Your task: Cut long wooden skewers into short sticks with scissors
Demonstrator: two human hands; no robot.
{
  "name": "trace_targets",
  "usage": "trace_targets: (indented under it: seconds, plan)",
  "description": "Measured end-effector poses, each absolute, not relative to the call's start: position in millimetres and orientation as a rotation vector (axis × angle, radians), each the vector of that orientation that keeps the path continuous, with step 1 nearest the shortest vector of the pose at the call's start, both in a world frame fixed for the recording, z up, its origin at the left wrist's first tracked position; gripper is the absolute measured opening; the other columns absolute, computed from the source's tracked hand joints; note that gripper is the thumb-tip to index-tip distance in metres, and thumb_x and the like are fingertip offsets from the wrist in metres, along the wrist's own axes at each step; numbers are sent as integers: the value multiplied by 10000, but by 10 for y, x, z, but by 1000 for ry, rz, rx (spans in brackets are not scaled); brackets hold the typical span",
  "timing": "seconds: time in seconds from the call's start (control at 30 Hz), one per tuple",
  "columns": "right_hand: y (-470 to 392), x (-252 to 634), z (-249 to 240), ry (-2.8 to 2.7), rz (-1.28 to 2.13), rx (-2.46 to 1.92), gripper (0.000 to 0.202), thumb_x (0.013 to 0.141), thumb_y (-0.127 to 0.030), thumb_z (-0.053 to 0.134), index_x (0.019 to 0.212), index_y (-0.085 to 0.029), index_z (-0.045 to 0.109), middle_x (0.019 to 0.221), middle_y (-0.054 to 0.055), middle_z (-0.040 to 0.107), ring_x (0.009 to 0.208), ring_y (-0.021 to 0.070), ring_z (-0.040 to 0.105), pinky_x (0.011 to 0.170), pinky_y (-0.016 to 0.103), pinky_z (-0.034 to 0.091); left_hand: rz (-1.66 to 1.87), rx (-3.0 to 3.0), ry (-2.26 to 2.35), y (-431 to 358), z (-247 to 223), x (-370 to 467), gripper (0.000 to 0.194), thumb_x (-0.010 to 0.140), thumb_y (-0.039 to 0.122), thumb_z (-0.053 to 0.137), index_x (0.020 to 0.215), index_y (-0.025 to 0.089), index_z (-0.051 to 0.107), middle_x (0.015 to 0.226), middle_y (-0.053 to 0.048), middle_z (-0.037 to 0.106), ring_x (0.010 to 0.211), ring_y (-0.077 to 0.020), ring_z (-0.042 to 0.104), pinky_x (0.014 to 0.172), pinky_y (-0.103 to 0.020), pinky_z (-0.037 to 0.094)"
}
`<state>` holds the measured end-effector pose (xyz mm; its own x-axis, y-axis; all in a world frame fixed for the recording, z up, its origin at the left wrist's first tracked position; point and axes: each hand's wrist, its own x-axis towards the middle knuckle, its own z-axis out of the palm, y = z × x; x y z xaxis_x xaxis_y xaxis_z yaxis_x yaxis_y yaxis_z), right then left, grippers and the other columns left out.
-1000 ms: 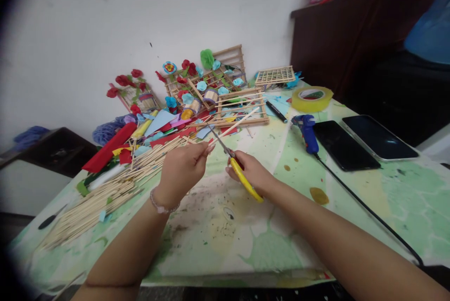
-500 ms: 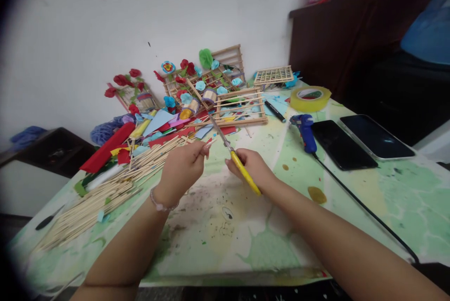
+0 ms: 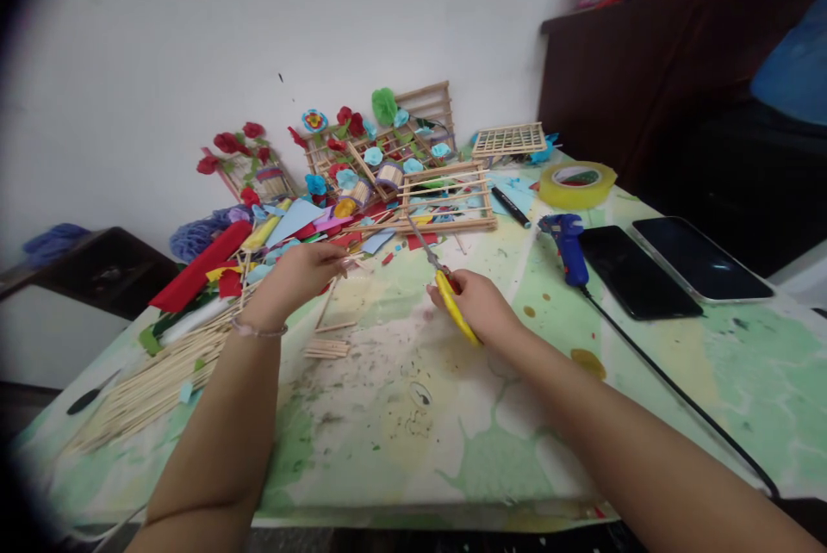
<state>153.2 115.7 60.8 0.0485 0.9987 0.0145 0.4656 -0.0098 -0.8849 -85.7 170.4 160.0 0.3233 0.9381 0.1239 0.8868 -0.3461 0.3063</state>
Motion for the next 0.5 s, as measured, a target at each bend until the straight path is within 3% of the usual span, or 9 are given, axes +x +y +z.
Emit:
trace_targets:
  seconds: [0.27, 0.37, 0.5]
  plan:
    - [1145, 1565, 660, -1871, 470, -1802, 258, 701, -444, 611, 763, -194, 606, 776, 77, 616, 614, 175, 513, 513, 273, 302, 703, 2290, 1801, 1637, 1694, -858, 314, 792, 451, 497, 753, 195, 673, 648, -13, 643, 599, -153, 534, 545, -246, 367]
    - [1113, 1560, 677, -2005, 376, -1771, 255, 746, -425, 567, 758, -179, 634, 919, 111, 636, 730, 208, 558, 591, 290, 356, 750, 2262, 1823, 1614, 1739, -871, 311, 795, 457, 492, 745, 202, 662, 613, 0, 623, 564, -148, 515, 522, -247, 345]
    - [1164, 1641, 770, -1959, 155, -1717, 272, 841, -324, 440, 839, -167, 662, 962, 109, 642, 912, 235, 568, 771, 313, 404, 785, 2226, 1851, 1569, 1813, -904, 323, 810, 464, 464, 737, 213, 654, 600, 9, 616, 553, -147, 507, 515, -247, 325]
